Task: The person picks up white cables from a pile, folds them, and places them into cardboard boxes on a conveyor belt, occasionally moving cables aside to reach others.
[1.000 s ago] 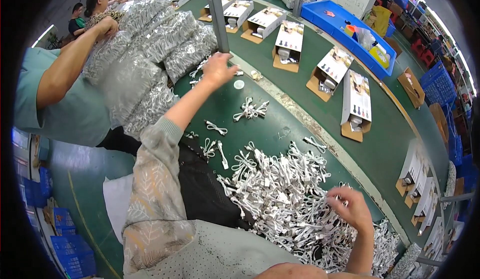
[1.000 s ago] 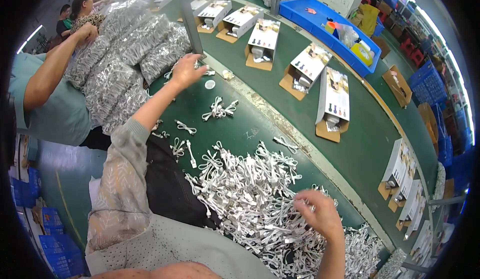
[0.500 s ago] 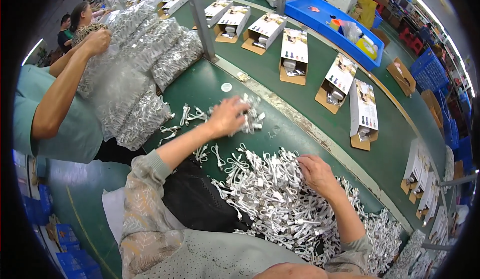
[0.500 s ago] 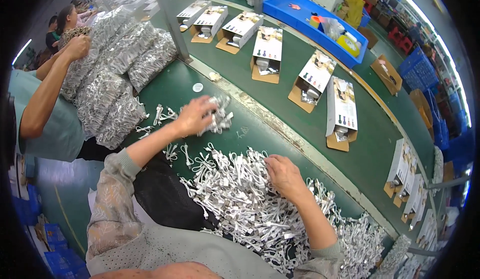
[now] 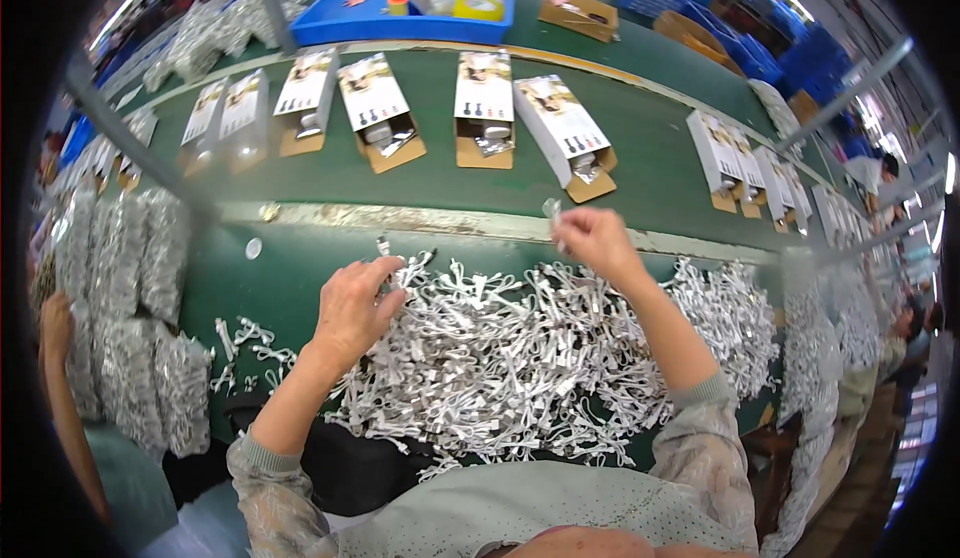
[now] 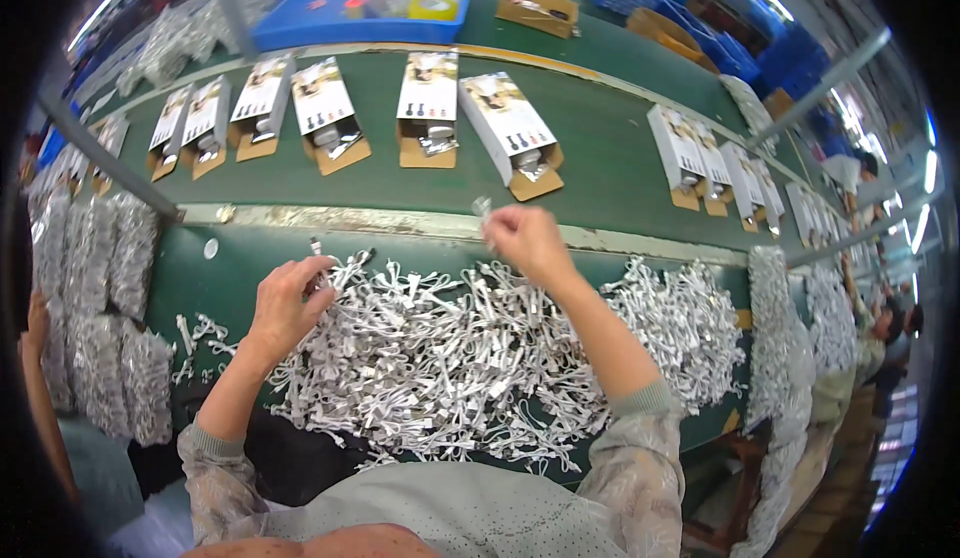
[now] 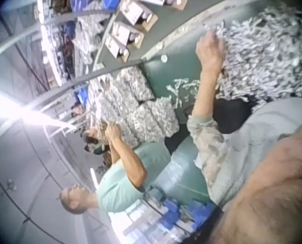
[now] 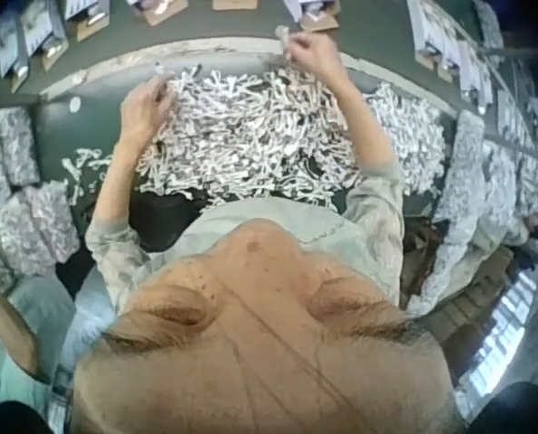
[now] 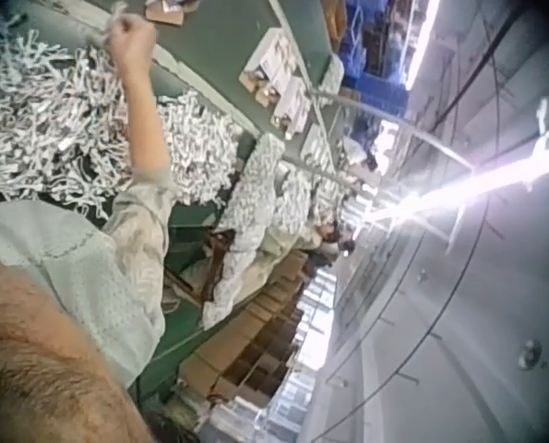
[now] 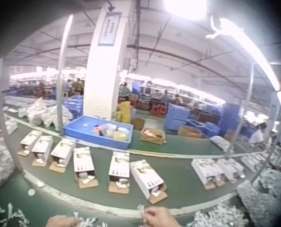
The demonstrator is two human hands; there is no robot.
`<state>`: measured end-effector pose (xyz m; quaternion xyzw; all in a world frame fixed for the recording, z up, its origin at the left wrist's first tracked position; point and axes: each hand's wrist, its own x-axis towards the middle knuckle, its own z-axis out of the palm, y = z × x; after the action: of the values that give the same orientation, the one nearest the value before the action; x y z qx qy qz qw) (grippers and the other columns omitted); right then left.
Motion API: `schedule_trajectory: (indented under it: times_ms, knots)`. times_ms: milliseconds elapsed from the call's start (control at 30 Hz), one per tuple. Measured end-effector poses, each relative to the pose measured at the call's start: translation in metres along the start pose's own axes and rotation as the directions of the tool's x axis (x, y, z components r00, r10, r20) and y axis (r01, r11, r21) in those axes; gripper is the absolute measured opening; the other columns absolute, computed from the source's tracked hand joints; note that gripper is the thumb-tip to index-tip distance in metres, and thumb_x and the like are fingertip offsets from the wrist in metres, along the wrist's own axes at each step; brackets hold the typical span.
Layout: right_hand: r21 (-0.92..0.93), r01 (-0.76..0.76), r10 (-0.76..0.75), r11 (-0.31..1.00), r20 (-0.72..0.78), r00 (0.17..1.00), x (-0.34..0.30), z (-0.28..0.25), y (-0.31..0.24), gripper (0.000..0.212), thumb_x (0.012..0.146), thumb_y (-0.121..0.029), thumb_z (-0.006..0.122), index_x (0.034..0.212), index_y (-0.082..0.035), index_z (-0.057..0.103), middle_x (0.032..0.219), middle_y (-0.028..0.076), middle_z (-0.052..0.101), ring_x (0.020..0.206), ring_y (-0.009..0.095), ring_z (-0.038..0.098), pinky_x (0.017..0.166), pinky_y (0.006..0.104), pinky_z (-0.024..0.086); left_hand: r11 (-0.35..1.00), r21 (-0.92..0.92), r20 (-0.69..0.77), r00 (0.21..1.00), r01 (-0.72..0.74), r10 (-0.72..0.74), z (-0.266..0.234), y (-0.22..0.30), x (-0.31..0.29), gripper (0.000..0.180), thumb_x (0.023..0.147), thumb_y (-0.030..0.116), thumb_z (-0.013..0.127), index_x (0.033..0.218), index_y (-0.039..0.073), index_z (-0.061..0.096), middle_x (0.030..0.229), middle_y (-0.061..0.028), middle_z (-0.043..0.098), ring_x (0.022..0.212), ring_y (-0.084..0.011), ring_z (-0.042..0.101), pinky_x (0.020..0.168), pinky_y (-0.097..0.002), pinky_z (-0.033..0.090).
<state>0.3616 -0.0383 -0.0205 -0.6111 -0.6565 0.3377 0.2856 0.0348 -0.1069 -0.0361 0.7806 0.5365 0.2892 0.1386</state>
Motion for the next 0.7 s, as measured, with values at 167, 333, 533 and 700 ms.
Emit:
schedule_trajectory:
  times_ms: [167,333,533,700]
  knots:
    - [-0.569,-0.076,-0.142,0.819,-0.329,0.934,0.065,-0.055,0.056,0.019,0.074,-0.021,0.057,0.077,-0.007,0.069,0.079,0.019,0.064,0.075,0.037,0.062,0.069,0.0445,0.049,0.9,-0.377,0.09,0.976,0.217,-0.197,0.014,0.018,0.022,0.032,0.079,0.007,0.06,0.111,0.001,0.057,0.081,-0.0163,0.061,0.064,-0.0225,0.058,0.065,-0.0311,0.047]
    - [-0.712,-0.097,-0.243,0.695,-0.36,0.901,0.109,-0.061,0.102,0.021,0.079,-0.024,0.057,0.085,-0.006,0.066,0.083,0.018,0.064,0.078,0.035,0.062,0.069,0.0438,0.05,0.69,-0.656,0.248,0.951,0.306,-0.186,0.035,0.021,0.051,0.03,0.083,0.007,0.058,0.11,-0.005,0.05,0.083,-0.0095,0.06,0.075,-0.0116,0.055,0.066,-0.0268,0.045]
    - [-0.407,0.223,-0.284,0.886,-0.097,0.954,0.051,-0.034,0.02,0.034,0.085,-0.022,0.059,0.108,0.002,0.057,0.111,0.017,0.058,0.091,0.029,0.06,0.073,0.0354,0.051,0.526,-0.73,0.478,0.876,0.437,-0.066,0.037,0.03,0.078,0.027,0.083,0.005,0.058,0.108,-0.003,0.056,0.086,-0.0008,0.061,0.073,-0.0042,0.054,0.065,-0.0201,0.043]
    - [0.414,-0.258,0.019,0.873,0.501,0.865,0.011,-0.003,-0.014,0.036,0.086,-0.023,0.062,0.112,0.001,0.055,0.089,0.006,0.063,0.078,0.012,0.062,0.07,0.0241,0.052,0.495,-0.75,0.518,0.855,0.439,0.027,0.062,0.051,0.08,0.03,0.082,0.009,0.063,0.108,-0.004,0.057,0.082,-0.0014,0.062,0.071,-0.0055,0.056,0.063,-0.0209,0.046]
